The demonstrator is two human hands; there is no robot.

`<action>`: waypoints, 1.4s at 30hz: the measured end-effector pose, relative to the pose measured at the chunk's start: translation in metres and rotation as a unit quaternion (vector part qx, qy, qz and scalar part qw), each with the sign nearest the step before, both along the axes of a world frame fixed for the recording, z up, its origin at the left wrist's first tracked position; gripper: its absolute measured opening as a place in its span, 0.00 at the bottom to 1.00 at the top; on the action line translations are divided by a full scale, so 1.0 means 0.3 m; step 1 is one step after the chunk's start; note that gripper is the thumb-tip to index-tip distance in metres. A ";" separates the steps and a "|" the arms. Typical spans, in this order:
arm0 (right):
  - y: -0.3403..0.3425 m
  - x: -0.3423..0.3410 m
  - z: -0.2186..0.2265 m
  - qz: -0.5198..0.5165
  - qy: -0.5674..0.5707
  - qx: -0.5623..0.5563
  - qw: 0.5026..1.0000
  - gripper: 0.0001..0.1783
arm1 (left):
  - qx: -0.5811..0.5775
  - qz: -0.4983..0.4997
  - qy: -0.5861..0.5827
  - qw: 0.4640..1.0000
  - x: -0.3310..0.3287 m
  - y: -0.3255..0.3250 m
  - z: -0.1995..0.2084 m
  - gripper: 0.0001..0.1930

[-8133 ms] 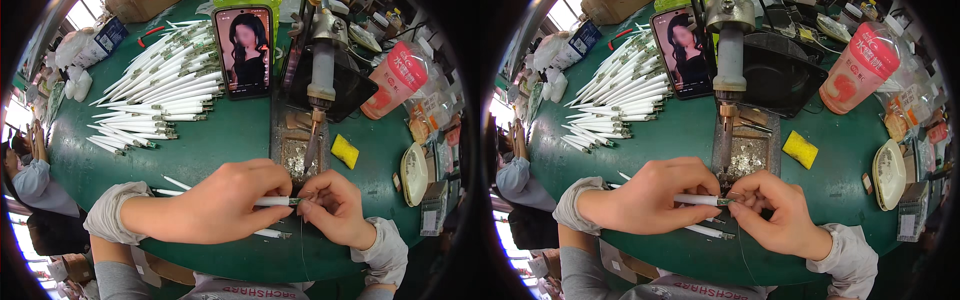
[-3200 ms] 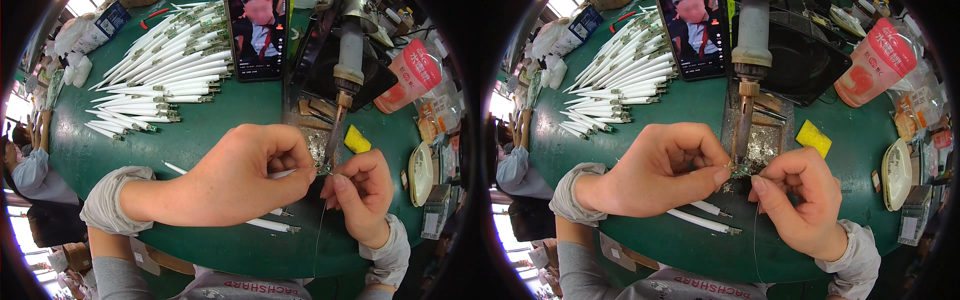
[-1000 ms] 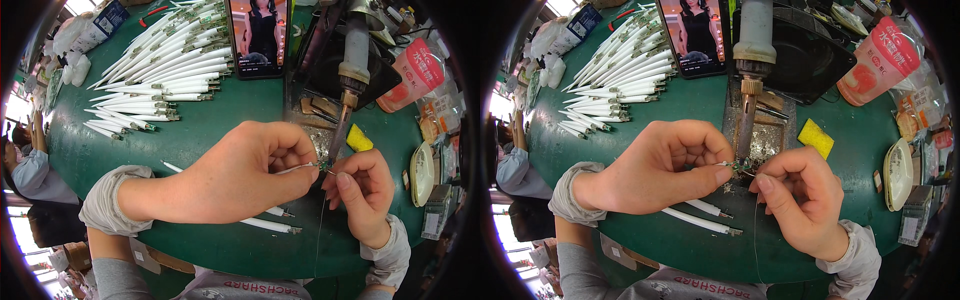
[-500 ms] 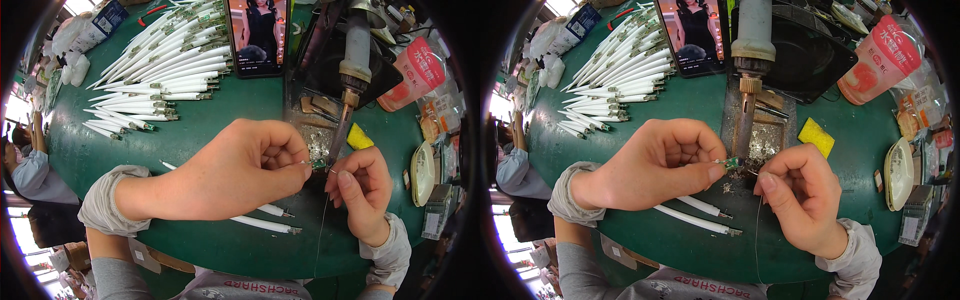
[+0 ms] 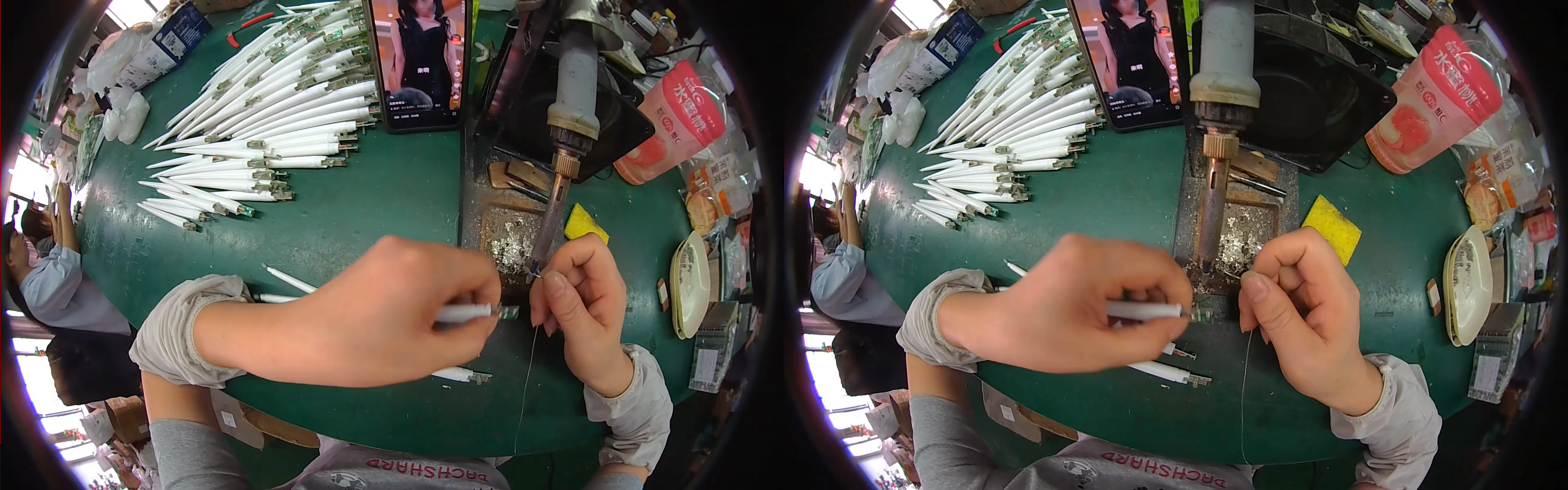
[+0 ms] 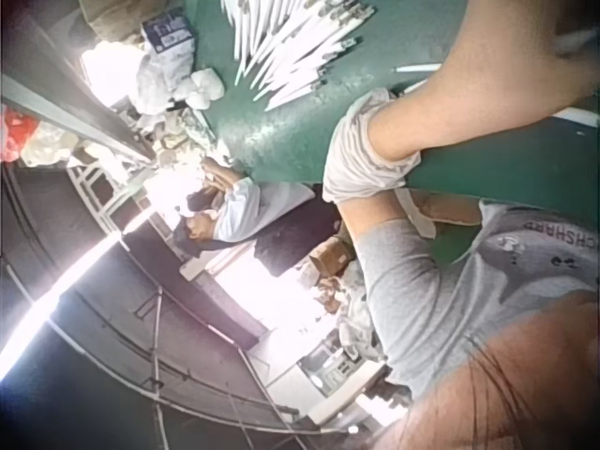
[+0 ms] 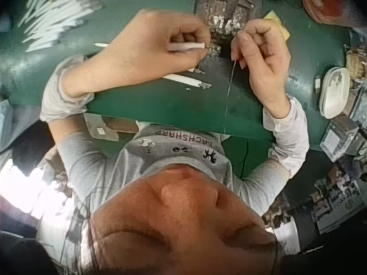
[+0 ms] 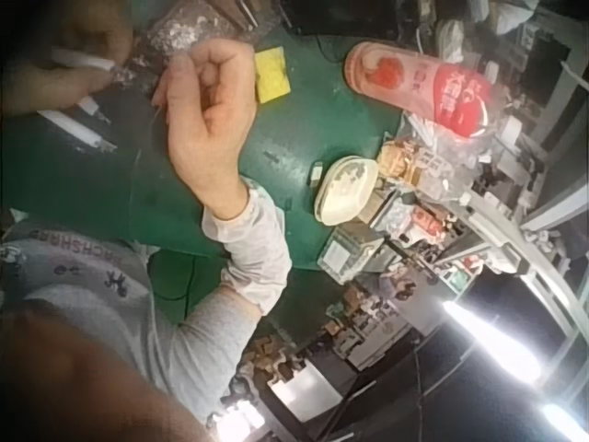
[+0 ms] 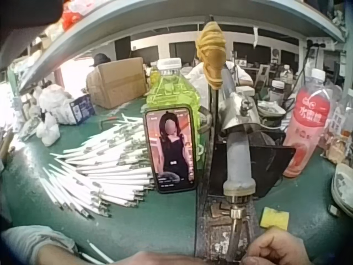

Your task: The person solders wiring onto small circuit boards attached to white plastic tubes on an assembly line. This is done using a soldering iron and solder wire.

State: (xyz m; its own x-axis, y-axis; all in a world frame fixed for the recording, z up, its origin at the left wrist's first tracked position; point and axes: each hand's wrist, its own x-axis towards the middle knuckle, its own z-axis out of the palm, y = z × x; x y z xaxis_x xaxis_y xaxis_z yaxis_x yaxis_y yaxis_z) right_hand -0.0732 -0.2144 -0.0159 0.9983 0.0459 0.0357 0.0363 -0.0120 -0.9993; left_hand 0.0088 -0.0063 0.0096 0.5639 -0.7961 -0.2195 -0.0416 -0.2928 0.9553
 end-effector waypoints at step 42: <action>0.012 -0.046 0.032 0.055 0.114 0.028 0.992 0.08 | -0.031 -0.047 -0.255 0.965 -0.017 0.016 0.023 0.10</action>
State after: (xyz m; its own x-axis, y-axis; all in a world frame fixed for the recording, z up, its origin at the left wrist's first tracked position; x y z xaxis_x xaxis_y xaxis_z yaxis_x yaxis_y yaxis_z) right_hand -0.0871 -0.2107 -0.0062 0.9698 0.1590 -0.1848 -0.1926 0.0348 -0.9807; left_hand 0.0036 -0.0014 0.0164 0.5114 -0.8513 0.1172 -0.5347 -0.2085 0.8190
